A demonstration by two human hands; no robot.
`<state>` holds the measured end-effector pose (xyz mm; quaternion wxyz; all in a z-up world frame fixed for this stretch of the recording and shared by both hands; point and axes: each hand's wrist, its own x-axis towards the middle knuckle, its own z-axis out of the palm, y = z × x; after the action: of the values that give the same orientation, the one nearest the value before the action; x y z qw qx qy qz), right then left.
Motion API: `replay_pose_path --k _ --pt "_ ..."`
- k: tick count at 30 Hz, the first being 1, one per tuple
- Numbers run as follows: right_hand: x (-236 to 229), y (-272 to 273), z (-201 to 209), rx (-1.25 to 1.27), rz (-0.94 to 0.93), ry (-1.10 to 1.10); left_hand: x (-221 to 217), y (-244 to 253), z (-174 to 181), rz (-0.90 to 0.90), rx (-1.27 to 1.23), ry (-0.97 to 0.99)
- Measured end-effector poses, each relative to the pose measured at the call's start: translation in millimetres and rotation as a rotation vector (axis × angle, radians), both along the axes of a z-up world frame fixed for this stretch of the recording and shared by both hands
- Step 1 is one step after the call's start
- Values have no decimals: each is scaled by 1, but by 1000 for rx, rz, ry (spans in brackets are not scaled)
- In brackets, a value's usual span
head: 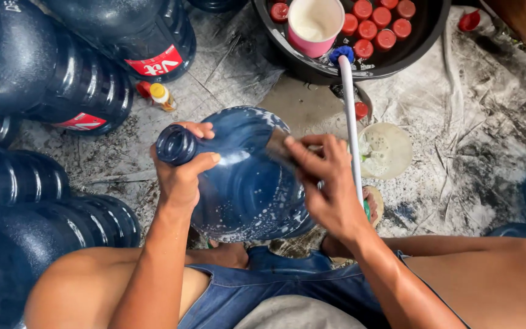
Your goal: The person scrubs the exterior of a large blue water jug with a sponge and soap, then rinses it with water from a pink cup. The person holds the jug with one hand while scrubbing with the other, and later pours water over the jug to rinse off the soap.
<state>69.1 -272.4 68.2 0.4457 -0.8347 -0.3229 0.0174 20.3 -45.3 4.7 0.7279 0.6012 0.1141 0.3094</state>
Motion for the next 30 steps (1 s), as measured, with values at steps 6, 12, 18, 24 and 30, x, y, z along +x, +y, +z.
replay_pose_path --k 6,12,18,24,30 --pt "-7 15 34 -318 407 -287 -3 -19 45 -86 137 166" --pt "6 14 42 -432 277 -332 -10 -24 41 -30 177 189" --pt "-1 3 42 -427 336 -350 -9 -25 37 -4 87 154" --pt "98 -87 -23 -1039 -44 -185 -15 -17 32 36 -83 201" --pt "141 -167 -163 -1257 -448 398 -10 -26 44 92 -10 146"
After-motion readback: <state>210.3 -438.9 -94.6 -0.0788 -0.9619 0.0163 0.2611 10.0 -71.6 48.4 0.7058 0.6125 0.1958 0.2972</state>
